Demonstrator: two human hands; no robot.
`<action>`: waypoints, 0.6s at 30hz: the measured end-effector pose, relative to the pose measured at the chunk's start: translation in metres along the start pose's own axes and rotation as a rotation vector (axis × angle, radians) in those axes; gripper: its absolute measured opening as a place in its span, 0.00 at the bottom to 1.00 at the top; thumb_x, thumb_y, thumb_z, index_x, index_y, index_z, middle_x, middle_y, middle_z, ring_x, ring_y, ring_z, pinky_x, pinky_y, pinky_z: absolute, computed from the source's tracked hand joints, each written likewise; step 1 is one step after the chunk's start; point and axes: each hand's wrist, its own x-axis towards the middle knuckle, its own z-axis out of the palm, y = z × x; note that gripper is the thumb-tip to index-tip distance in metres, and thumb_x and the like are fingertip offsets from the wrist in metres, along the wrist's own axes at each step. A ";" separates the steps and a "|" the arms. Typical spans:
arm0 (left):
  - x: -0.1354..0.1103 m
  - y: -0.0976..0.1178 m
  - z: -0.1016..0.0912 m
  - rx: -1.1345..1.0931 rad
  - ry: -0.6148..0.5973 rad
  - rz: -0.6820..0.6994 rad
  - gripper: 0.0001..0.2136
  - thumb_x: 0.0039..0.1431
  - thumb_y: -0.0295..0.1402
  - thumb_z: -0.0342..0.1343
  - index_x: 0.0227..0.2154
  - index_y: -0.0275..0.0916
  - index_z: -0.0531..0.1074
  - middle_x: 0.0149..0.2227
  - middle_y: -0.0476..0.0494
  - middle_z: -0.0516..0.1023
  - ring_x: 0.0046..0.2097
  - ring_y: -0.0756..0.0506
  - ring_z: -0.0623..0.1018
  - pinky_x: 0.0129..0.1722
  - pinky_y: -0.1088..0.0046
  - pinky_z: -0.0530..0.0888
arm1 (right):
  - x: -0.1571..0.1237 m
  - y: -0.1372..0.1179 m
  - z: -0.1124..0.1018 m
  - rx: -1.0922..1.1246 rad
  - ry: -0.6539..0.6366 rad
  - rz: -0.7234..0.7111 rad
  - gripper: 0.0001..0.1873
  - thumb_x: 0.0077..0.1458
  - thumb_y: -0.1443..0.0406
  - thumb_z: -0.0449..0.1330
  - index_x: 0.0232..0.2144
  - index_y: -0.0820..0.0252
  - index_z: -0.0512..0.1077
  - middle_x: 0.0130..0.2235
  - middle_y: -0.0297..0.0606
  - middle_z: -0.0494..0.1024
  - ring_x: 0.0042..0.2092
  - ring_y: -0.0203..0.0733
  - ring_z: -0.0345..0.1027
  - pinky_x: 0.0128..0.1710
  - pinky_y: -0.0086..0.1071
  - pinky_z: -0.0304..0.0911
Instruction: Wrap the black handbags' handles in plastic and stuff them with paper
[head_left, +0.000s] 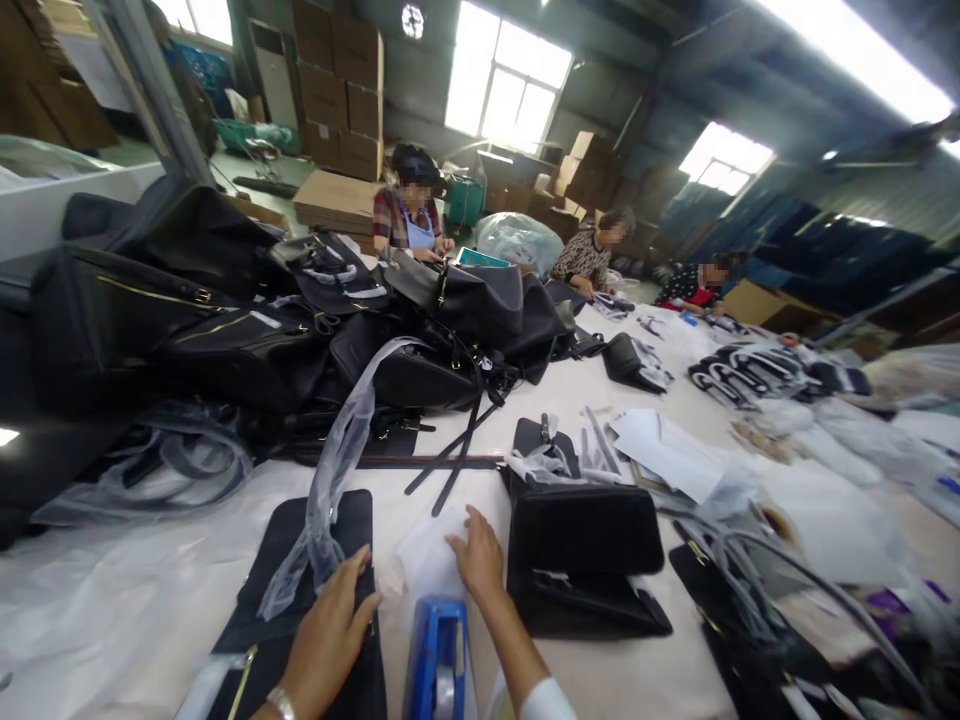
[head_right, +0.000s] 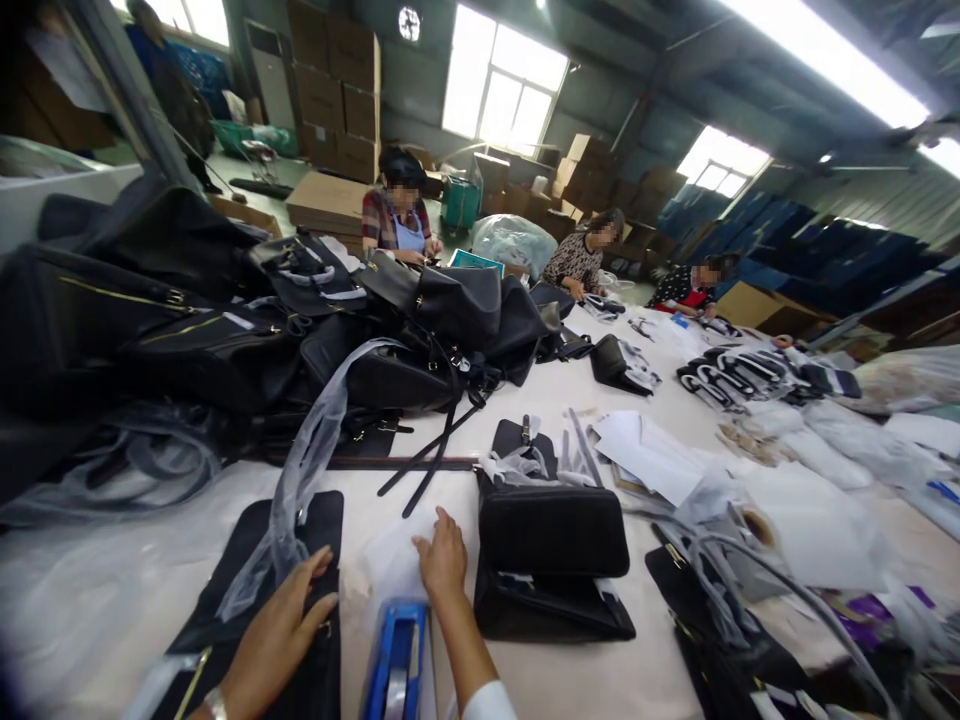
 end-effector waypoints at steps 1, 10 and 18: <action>0.012 0.007 0.007 0.041 -0.022 0.060 0.24 0.58 0.40 0.49 0.57 0.39 0.59 0.59 0.38 0.67 0.59 0.39 0.68 0.59 0.58 0.63 | 0.003 0.001 0.003 -0.008 -0.019 -0.018 0.17 0.53 0.67 0.58 0.46 0.63 0.69 0.43 0.47 0.76 0.46 0.52 0.69 0.46 0.40 0.62; 0.084 0.021 0.092 0.291 -0.265 0.121 0.29 0.53 0.28 0.55 0.59 0.36 0.59 0.52 0.39 0.72 0.55 0.41 0.68 0.55 0.65 0.63 | 0.006 0.018 0.007 -0.017 -0.194 -0.109 0.06 0.58 0.62 0.54 0.32 0.54 0.71 0.31 0.33 0.77 0.36 0.41 0.70 0.36 0.28 0.57; 0.086 0.015 0.101 0.347 -0.274 0.080 0.30 0.53 0.28 0.54 0.60 0.36 0.58 0.53 0.39 0.70 0.55 0.39 0.64 0.53 0.65 0.59 | 0.020 0.036 0.039 -0.051 -0.127 0.163 0.13 0.59 0.56 0.50 0.31 0.54 0.69 0.27 0.34 0.77 0.29 0.42 0.69 0.26 0.29 0.52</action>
